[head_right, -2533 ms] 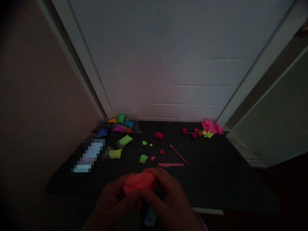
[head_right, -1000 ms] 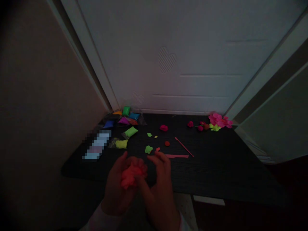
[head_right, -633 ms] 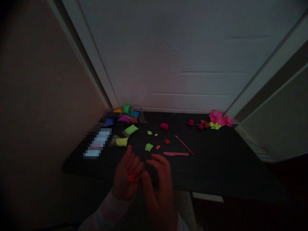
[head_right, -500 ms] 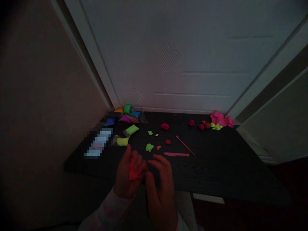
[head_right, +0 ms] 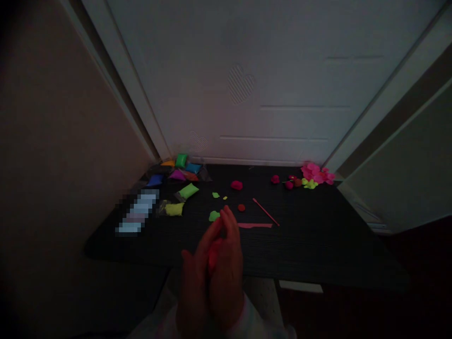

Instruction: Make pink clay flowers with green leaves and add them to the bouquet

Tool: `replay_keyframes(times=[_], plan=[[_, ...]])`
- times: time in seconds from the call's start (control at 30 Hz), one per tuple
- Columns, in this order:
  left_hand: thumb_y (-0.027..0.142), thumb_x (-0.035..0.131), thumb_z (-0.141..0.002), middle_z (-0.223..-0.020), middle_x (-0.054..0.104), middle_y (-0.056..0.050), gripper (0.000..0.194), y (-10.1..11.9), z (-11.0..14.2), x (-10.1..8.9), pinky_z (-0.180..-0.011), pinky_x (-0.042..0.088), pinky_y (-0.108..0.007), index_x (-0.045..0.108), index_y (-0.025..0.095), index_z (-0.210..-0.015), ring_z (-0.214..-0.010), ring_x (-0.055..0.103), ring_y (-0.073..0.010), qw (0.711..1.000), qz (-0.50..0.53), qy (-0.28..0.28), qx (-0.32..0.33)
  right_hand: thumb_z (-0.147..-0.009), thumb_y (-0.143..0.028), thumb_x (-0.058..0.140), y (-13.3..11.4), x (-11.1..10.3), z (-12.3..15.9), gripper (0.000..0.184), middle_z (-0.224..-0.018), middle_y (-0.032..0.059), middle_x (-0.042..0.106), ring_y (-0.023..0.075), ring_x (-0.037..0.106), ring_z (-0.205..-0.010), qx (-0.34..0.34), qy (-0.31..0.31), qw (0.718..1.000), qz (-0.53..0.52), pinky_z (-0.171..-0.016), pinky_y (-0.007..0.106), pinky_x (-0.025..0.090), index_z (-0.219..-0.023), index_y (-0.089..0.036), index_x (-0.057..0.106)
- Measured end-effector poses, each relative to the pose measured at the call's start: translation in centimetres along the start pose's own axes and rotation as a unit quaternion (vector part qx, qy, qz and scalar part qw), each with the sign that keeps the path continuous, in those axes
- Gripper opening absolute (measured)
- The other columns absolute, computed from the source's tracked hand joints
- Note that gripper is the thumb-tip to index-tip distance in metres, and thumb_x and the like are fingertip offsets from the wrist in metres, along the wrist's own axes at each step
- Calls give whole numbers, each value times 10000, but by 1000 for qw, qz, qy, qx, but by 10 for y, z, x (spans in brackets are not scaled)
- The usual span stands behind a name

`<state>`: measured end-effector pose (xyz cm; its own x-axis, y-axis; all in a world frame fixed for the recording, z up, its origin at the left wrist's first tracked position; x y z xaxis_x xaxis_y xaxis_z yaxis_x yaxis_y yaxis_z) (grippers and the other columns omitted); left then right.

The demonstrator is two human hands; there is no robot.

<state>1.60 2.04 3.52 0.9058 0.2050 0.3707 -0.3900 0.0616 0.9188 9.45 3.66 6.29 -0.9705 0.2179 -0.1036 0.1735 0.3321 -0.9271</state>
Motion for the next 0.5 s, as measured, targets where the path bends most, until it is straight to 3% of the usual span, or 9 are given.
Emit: replay_keyframes(times=[0.2, 0.33, 0.43, 0.5], plan=[[539, 366, -808, -1249, 547, -32, 486, 1, 8, 9, -1024, 344, -316, 595, 235, -1112, -1195, 448, -224, 995, -90, -28, 30, -880, -282, 327, 7, -13, 0, 380, -1355, 25, 414, 204, 393, -1230, 40, 48, 997, -51, -1006, 456, 326, -1250, -294, 412], [417, 403, -813, -1133, 613, -48, 354, 15, 10, 1, -887, 446, -293, 618, 233, -1025, -1082, 530, -207, 982, -179, 43, 50, -880, -371, 321, 21, -3, 6, 342, -1250, 28, 524, 211, 506, -1120, 123, 32, 983, -130, -927, 429, 424, -1171, -300, 488], [353, 386, -820, -885, 679, -50, 301, 20, 4, -5, -688, 496, -275, 655, 220, -851, -803, 615, -190, 968, -239, 67, 30, -874, -368, 355, 18, -1, 10, 324, -1225, 37, 538, 199, 496, -1128, 116, 38, 986, -113, -941, 395, 416, -1129, -273, 531], [304, 399, -808, -658, 648, -30, 296, 29, -3, -9, -559, 473, -257, 644, 221, -664, -608, 583, -170, 962, -259, 83, 34, -866, -378, 375, 12, 0, 11, 325, -1220, 57, 538, 203, 502, -1121, 91, 40, 988, -119, -911, 375, 439, -1099, -242, 556]])
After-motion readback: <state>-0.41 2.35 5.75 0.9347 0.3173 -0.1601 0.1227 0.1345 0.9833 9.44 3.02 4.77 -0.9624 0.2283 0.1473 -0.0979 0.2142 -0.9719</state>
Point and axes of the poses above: each hand's wrist, its own z-axis away from the middle knuckle, its own x-axis out of the palm, y = z × x, the point moved 9 cm from there along -z, towards the middle knuckle
